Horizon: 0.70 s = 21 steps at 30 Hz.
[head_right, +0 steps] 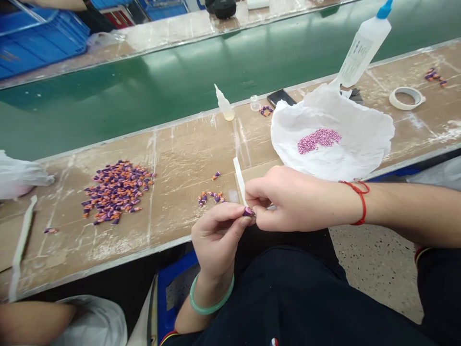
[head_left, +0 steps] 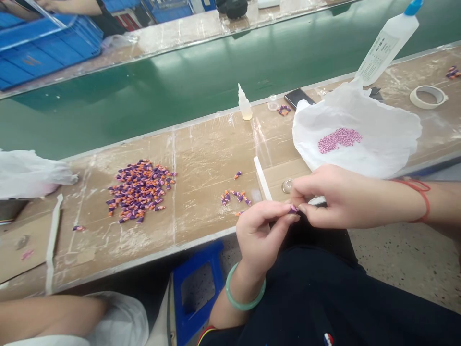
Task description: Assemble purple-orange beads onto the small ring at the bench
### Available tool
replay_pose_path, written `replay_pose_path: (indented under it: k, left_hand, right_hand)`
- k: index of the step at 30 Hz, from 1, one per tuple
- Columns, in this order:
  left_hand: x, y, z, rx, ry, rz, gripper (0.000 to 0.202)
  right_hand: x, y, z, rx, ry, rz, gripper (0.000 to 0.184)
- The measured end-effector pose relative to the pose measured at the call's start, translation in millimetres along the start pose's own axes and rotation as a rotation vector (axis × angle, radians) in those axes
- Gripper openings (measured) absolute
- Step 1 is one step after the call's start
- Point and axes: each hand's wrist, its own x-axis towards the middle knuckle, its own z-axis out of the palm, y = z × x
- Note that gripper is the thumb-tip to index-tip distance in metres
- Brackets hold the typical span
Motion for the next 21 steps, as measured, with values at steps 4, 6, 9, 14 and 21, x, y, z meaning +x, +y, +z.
replay_pose_path:
  k: [4, 6, 9, 14, 21]
  left_hand:
    - [0.3, 0.8, -0.6, 0.0, 0.008, -0.007, 0.013]
    - [1.0, 2.0, -1.2, 0.007, 0.011, -0.001, 0.012]
    - [2.4, 3.4, -2.0, 0.014, 0.003, 0.038, 0.016]
    - [3.2, 4.4, -1.8, 0.056, 0.007, 0.081, 0.017]
    - [2.8, 6.0, -0.3, 0.111, 0.037, 0.106, 0.015]
  right_hand:
    - [-0.2, -0.1, 3.0, 0.008, 0.012, 0.009, 0.011]
    - [-0.4, -0.2, 3.6, -0.004, 0.011, -0.005, 0.012]
    - [-0.4, -0.4, 3.7, -0.023, 0.012, -0.027, 0.013]
    - [-0.6, 0.0, 4.6, -0.023, 0.041, -0.061, 0.013]
    - [-0.2, 0.5, 5.9, -0.024, 0.058, -0.079, 0.014]
